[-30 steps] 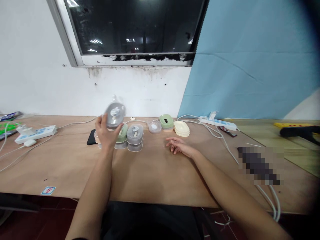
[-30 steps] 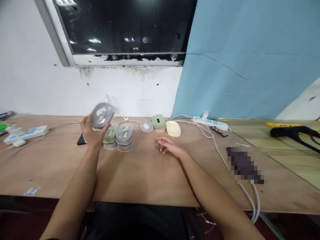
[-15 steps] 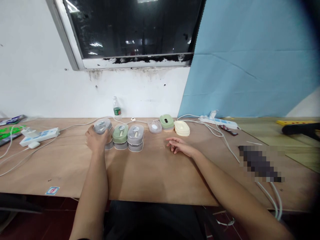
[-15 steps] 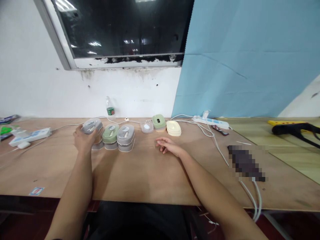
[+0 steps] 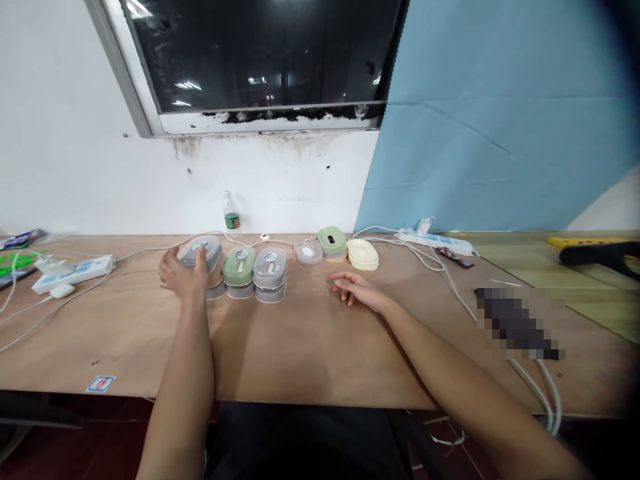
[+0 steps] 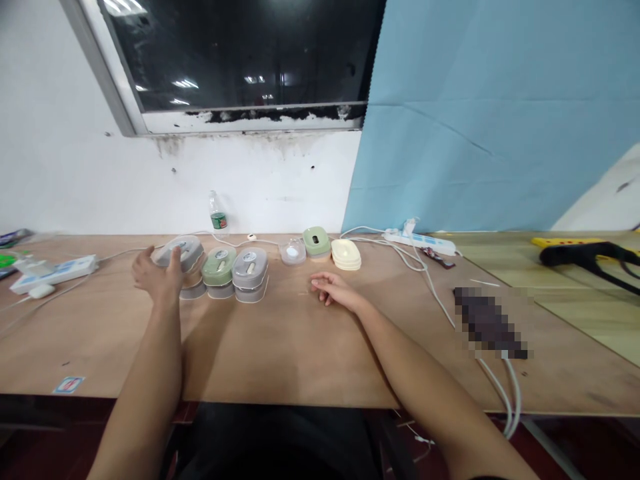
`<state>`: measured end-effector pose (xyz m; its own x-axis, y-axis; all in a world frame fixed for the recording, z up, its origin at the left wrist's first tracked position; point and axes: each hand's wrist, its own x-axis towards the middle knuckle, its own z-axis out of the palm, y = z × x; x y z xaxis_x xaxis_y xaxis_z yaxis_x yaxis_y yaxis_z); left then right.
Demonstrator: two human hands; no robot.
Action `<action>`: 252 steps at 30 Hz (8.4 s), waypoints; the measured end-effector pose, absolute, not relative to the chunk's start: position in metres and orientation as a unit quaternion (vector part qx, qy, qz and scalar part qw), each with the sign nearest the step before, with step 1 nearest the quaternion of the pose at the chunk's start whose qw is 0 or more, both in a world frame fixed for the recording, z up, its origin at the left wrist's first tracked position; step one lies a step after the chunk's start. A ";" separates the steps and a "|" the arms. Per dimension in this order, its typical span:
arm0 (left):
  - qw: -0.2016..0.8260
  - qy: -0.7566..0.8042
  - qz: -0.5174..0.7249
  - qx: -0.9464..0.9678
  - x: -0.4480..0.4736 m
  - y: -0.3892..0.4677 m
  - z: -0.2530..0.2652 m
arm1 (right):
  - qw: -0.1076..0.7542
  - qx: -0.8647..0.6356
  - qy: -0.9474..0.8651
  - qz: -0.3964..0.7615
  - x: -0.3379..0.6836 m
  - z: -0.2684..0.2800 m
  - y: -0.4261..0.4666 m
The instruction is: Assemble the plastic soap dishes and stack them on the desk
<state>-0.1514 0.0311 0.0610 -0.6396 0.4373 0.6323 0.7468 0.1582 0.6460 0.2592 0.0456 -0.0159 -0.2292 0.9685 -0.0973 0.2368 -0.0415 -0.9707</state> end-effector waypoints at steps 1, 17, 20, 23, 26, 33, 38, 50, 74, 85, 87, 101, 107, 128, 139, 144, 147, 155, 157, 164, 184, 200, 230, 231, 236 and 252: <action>0.175 -0.728 -0.528 -0.401 -0.150 0.030 0.062 | 0.363 -0.515 -0.600 0.493 0.259 -0.019 0.048; 0.017 -0.161 -0.209 -0.964 0.033 -0.006 -0.002 | 0.329 -0.550 -0.761 0.097 0.217 -0.032 0.103; -0.007 -0.205 -0.195 -0.959 0.037 -0.004 -0.007 | 0.315 -0.545 -0.773 0.074 0.211 -0.030 0.112; -0.032 -0.256 -0.210 -0.943 0.026 0.002 -0.009 | 0.291 -0.553 -0.778 0.061 0.210 -0.029 0.114; -0.057 -0.279 -0.225 -0.932 0.016 0.007 -0.009 | 0.294 -0.557 -0.774 0.060 0.213 -0.032 0.113; -0.095 -0.282 -0.243 -0.923 0.011 0.009 -0.006 | 0.336 -0.556 -0.753 0.098 0.216 -0.041 0.114; -0.107 -0.274 -0.237 -0.926 0.008 0.012 -0.009 | 0.412 -0.627 -0.660 0.051 0.232 -0.028 0.110; -0.111 -0.266 -0.207 -0.935 0.006 0.014 -0.010 | 0.371 -0.792 -0.485 -0.004 0.318 -0.038 0.117; -0.006 -0.288 -0.371 -0.883 0.002 0.002 0.008 | 0.511 -0.452 -0.719 0.133 0.266 -0.021 0.041; 0.024 -0.319 -0.229 -0.919 0.006 0.009 -0.010 | 0.304 -0.416 -0.806 0.292 0.250 -0.017 0.031; 0.012 -0.317 -0.200 -0.927 0.006 0.010 -0.012 | 0.325 -0.431 -0.792 0.286 0.250 -0.022 0.035; -0.023 -0.306 -0.164 -0.938 0.005 0.008 -0.006 | 0.355 -0.525 -0.771 0.067 0.228 -0.033 0.097; -0.034 -0.303 -0.161 -0.939 0.003 0.009 -0.006 | 0.329 -0.510 -0.793 0.055 0.224 -0.037 0.113; -0.097 -0.388 -0.336 -0.852 -0.005 0.010 0.002 | 0.520 -0.497 -0.657 0.226 0.236 -0.022 0.045; -0.127 -0.452 -0.305 -0.829 -0.004 0.009 0.003 | 0.552 -0.491 -0.598 0.310 0.239 -0.021 0.045; -0.095 -0.377 -0.218 -0.895 -0.003 0.008 0.003 | 0.548 -0.538 -0.624 0.143 0.252 -0.025 0.061; -0.078 -0.343 -0.188 -0.917 -0.001 0.007 0.002 | 0.491 -0.566 -0.659 0.066 0.251 -0.028 0.070; -0.070 -0.335 -0.182 -0.922 0.000 0.008 -0.002 | 0.398 -0.592 -0.701 0.003 0.241 -0.028 0.078; -0.066 -0.340 -0.183 -0.920 0.000 0.008 -0.002 | 0.403 -0.617 -0.676 -0.008 0.242 -0.026 0.085; -0.061 -0.331 -0.183 -0.924 -0.002 0.008 -0.004 | 0.297 -0.682 -0.665 -0.068 0.240 -0.022 0.122; -0.092 -0.325 -0.192 -0.922 -0.004 0.005 0.001 | 0.520 -0.641 -0.561 -0.068 0.263 -0.023 0.111; -0.088 -0.324 -0.213 -0.918 -0.007 0.009 -0.001 | 0.511 -0.650 -0.560 -0.053 0.254 -0.020 0.109; -0.097 -0.330 -0.243 -0.907 -0.004 0.006 0.007 | 0.354 -0.287 -0.889 0.054 0.226 0.001 0.016; -0.104 -0.334 -0.241 -0.905 -0.004 0.006 0.007 | 0.354 -0.291 -0.887 0.048 0.225 0.002 0.017; -0.131 -0.367 -0.229 -0.892 -0.003 0.007 0.000 | 0.350 -0.304 -0.885 0.035 0.225 0.003 0.017; -0.138 -0.384 -0.188 -0.894 0.000 0.008 -0.004 | 0.454 -0.467 -0.759 -0.002 0.250 -0.013 0.047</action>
